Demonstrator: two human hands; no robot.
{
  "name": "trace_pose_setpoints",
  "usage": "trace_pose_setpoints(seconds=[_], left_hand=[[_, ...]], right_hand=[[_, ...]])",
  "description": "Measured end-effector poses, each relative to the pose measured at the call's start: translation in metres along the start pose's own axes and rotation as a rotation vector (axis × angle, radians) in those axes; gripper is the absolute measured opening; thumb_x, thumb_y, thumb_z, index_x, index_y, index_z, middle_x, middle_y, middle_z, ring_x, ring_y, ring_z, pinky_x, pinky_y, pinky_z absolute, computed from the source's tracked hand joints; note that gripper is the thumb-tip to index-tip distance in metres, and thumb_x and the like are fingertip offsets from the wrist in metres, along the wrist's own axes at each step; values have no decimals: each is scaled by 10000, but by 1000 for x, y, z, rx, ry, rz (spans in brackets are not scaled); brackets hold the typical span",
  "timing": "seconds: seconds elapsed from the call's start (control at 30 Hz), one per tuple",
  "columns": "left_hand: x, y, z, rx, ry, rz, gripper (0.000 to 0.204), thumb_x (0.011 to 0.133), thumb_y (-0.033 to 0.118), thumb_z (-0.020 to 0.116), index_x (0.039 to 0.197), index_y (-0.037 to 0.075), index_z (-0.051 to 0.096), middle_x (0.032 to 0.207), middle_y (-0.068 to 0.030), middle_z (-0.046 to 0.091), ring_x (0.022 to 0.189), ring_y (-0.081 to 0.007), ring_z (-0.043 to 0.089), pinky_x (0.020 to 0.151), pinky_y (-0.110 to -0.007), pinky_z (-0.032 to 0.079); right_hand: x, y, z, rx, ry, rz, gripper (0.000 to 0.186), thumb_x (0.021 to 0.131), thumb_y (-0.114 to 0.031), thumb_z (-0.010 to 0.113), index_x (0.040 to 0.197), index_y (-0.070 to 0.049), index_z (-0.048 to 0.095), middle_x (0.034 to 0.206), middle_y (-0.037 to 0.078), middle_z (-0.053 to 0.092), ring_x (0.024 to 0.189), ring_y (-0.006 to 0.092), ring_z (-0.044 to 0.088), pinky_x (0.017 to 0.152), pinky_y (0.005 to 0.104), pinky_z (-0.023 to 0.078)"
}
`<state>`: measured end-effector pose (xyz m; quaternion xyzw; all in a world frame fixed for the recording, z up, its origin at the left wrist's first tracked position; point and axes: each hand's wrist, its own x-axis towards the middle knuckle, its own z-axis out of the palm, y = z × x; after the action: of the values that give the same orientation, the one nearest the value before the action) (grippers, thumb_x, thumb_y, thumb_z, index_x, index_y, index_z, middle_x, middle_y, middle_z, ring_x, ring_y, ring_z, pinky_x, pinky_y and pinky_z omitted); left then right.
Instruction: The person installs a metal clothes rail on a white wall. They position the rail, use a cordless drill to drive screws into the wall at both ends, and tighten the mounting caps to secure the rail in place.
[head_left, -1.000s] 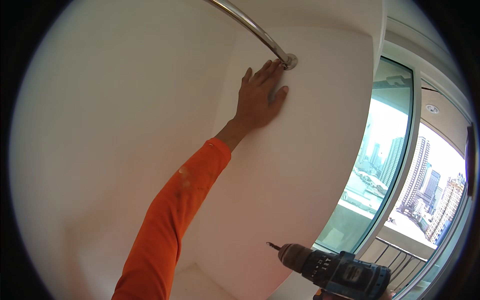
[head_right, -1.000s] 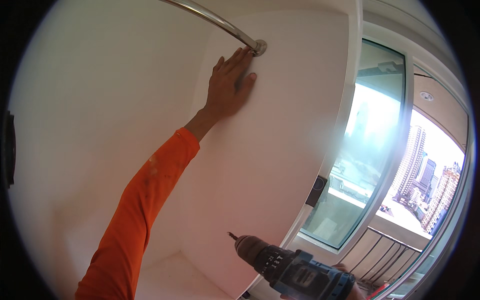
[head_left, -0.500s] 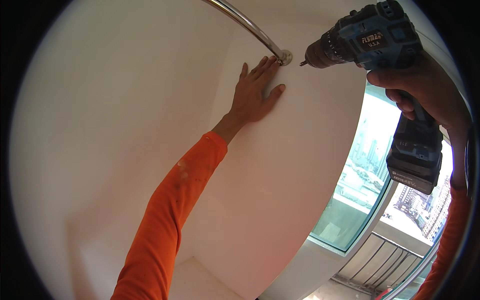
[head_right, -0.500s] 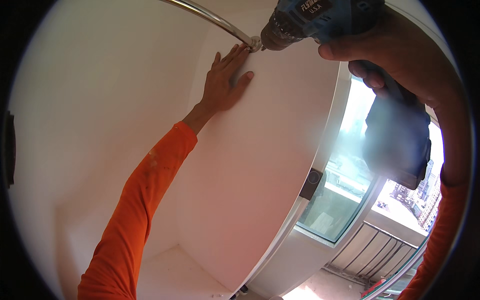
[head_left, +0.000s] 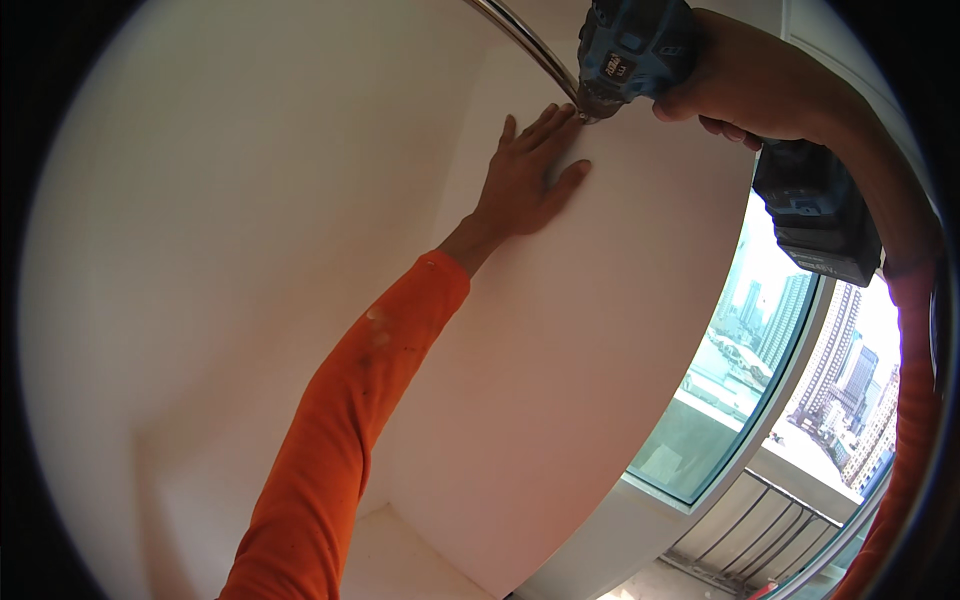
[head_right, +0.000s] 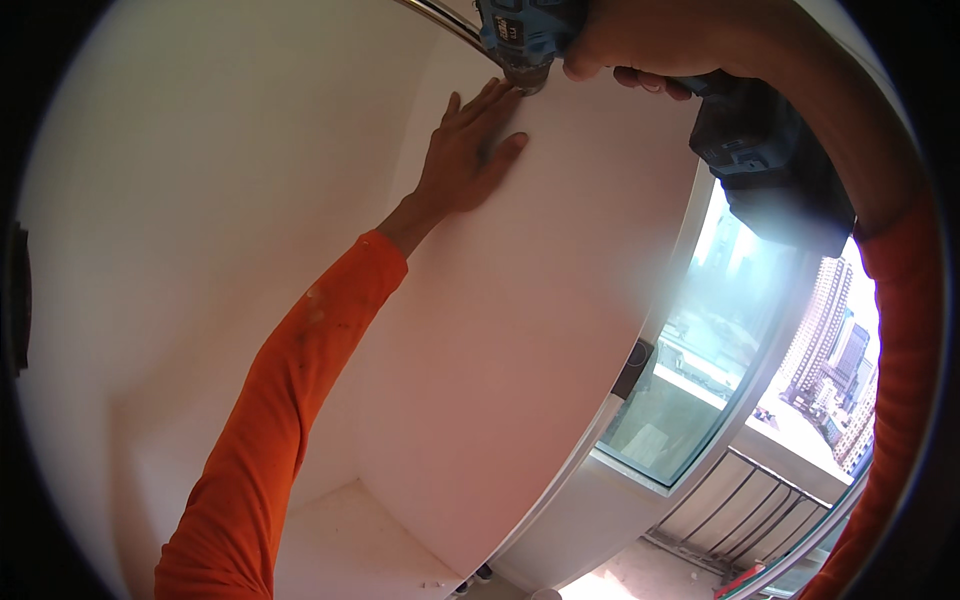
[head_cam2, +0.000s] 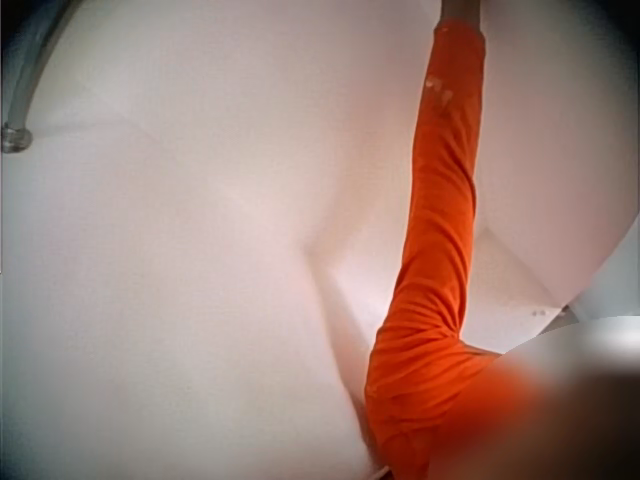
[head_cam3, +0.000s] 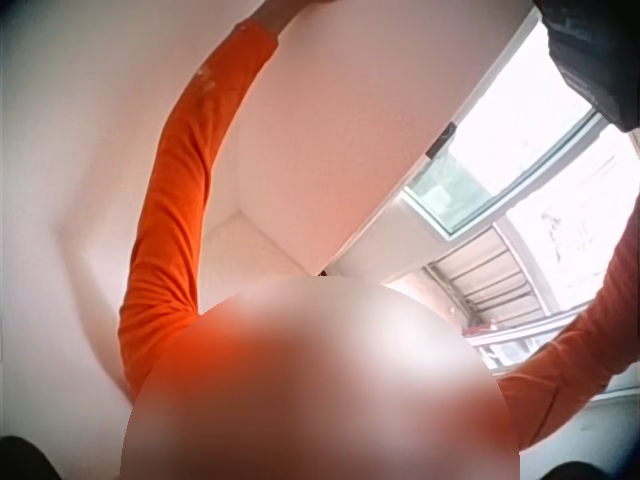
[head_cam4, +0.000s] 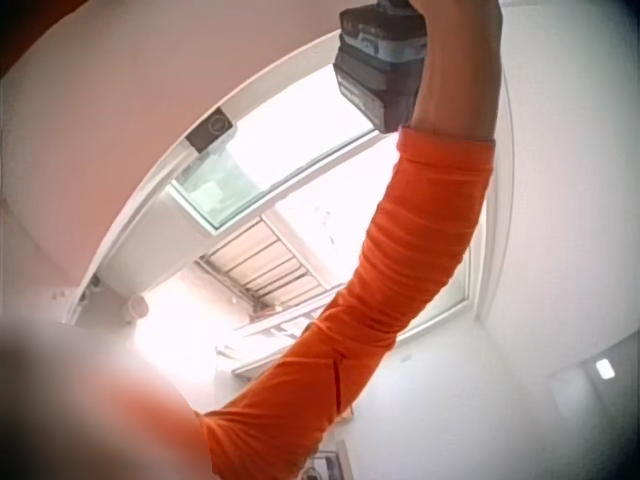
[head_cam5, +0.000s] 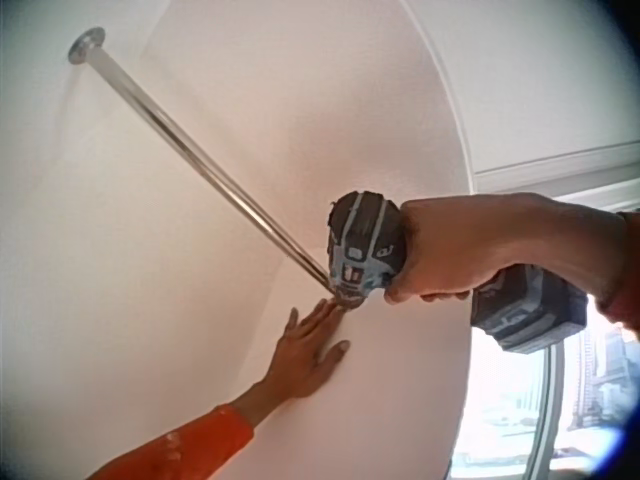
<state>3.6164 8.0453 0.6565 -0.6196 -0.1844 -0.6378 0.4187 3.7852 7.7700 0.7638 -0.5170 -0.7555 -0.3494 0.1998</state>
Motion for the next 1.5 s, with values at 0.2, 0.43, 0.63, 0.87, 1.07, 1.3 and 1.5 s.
trace_pose_setpoints(seconds=[0.2, 0.43, 0.63, 0.87, 1.07, 1.3, 1.5], left_hand=[[2, 0, 0, 8, -8, -11, 557, 1023, 354, 606, 1512, 99, 526, 1568, -141, 514, 1509, -331, 405, 1248, -626, 219], [2, -1, 2, 42, 12, 37, 556, 1024, 339, 606, 1516, 95, 520, 1558, -178, 514, 1492, -356, 424, 1222, -650, 249], [1, -2, 2, 71, 12, 49, 559, 1034, 353, 592, 1511, 74, 514, 1561, -181, 507, 1479, -365, 439, 1204, -672, 262], [2, 0, 1, 68, 24, 55, 537, 1035, 331, 597, 1501, 72, 529, 1556, -182, 514, 1481, -359, 439, 1202, -663, 278], [3, -1, 0, 81, 22, 68, 538, 1036, 330, 596, 1495, 58, 532, 1553, -185, 517, 1480, -363, 440, 1191, -664, 294], [2, -4, 2, 75, 46, 87, 543, 1034, 336, 593, 1489, 45, 536, 1537, -198, 529, 1459, -387, 459, 1181, -656, 305], [3, -5, 2, 71, 46, 98, 551, 1031, 342, 594, 1483, 31, 536, 1529, -202, 536, 1437, -389, 483, 1181, -639, 308]], right_hand=[[11, -4, -3, -49, -42, -27, 281, 893, -254, 700, 759, -8, 682, 661, 70, 660, 586, 175, 625, 583, 350, 503], [28, 0, 18, -25, 147, -208, 305, 851, -188, 772, 1076, -27, 644, 600, 73, 627, 464, 170, 629, 475, 331, 545], [12, -17, 0, -99, 5, -14, 287, 881, -250, 700, 770, 15, 695, 676, 104, 677, 591, 204, 644, 579, 362, 515], [8, -25, 2, -113, -2, 9, 282, 881, -244, 702, 803, 26, 708, 704, 116, 697, 630, 210, 677, 597, 355, 543], [11, -30, 2, -149, 18, 91, 280, 886, -247, 702, 846, 29, 714, 733, 119, 707, 635, 212, 679, 614, 362, 545], [13, -39, 3, -241, 41, 150, 270, 898, -246, 704, 868, 22, 722, 770, 123, 719, 666, 225, 685, 656, 367, 548], [8, -31, -11, -172, -56, -98, 252, 908, -221, 686, 889, 28, 727, 788, 131, 724, 686, 232, 687, 662, 382, 538]])
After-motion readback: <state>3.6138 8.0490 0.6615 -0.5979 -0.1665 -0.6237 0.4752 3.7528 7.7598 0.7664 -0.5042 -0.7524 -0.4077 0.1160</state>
